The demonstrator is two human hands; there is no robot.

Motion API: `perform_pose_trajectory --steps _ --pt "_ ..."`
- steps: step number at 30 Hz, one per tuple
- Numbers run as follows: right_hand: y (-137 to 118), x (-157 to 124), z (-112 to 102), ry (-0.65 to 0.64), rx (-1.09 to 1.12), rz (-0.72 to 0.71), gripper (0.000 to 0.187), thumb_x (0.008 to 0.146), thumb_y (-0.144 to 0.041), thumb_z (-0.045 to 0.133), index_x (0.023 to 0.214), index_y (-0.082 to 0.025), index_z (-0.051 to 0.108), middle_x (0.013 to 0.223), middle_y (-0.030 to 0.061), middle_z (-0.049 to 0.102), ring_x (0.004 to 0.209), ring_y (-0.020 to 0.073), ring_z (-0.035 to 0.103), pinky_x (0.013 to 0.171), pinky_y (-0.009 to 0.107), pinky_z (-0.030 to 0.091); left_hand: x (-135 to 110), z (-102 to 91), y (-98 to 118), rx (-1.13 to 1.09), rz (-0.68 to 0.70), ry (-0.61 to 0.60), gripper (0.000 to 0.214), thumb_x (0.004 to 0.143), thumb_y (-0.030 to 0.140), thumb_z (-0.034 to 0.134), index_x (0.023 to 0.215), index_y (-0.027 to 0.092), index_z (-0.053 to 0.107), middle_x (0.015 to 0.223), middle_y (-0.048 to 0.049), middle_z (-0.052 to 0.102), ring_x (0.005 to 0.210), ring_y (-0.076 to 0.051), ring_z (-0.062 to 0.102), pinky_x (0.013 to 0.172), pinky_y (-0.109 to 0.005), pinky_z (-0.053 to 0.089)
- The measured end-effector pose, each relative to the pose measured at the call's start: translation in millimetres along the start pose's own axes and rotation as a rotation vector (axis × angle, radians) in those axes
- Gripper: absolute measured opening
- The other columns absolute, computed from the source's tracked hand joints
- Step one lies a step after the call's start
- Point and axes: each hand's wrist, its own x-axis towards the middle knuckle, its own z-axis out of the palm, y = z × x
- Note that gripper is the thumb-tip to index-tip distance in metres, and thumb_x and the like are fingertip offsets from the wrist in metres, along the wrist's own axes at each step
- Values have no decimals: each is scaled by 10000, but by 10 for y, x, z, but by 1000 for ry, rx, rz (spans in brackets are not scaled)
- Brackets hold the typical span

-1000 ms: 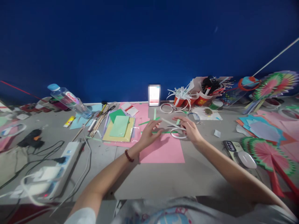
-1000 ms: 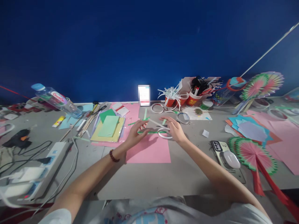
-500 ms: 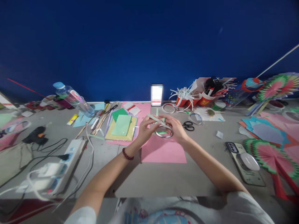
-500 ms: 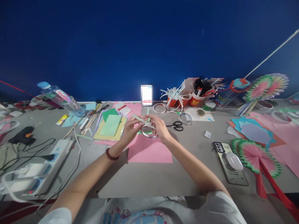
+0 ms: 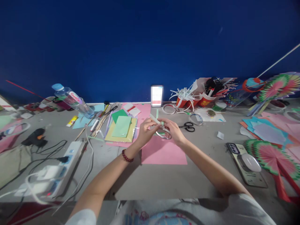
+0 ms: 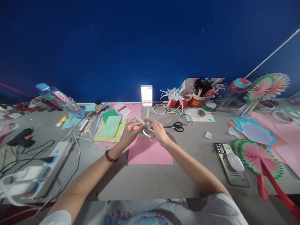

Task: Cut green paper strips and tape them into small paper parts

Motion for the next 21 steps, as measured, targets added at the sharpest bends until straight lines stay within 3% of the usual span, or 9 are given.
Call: perform_pose_trajectory --steps 5,9,13,17,21 --pt "34 9 6 -47 13 26 381 778 -297 447 1065 -153 653 415 -72 389 366 102 341 402 243 302 18 20 -52 -98 -32 64 296 785 425 680 617 183 648 702 -30 626 728 -157 562 663 -285 446" --pt "16 -19 16 -123 45 30 390 803 -326 434 1075 -137 640 390 -86 347 364 101 309 408 247 295 38 -15 -11 -178 -114 38 310 809 406 652 605 174 619 674 -16 601 659 -128 538 613 -258 419" --pt "7 -46 31 -182 93 34 453 787 -319 437 1162 -113 586 466 -76 455 354 91 306 405 257 357 47 -55 73 -231 -192 7 341 837 393 622 583 167 589 648 -9 578 612 -111 512 587 -246 415" --pt "98 -17 23 -195 146 65 504 797 -312 459 1279 -169 492 581 -57 559 362 86 341 433 270 430 41 -42 54 -222 -179 0 317 836 379 621 601 167 602 658 -9 579 602 -108 519 576 -239 430" --pt "237 49 -7 -205 145 82 518 809 -313 469 1313 -197 440 550 -74 545 364 96 399 470 278 470 18 -10 -11 -191 -177 -3 334 839 401 613 606 161 604 671 -17 590 613 -114 549 567 -232 453"
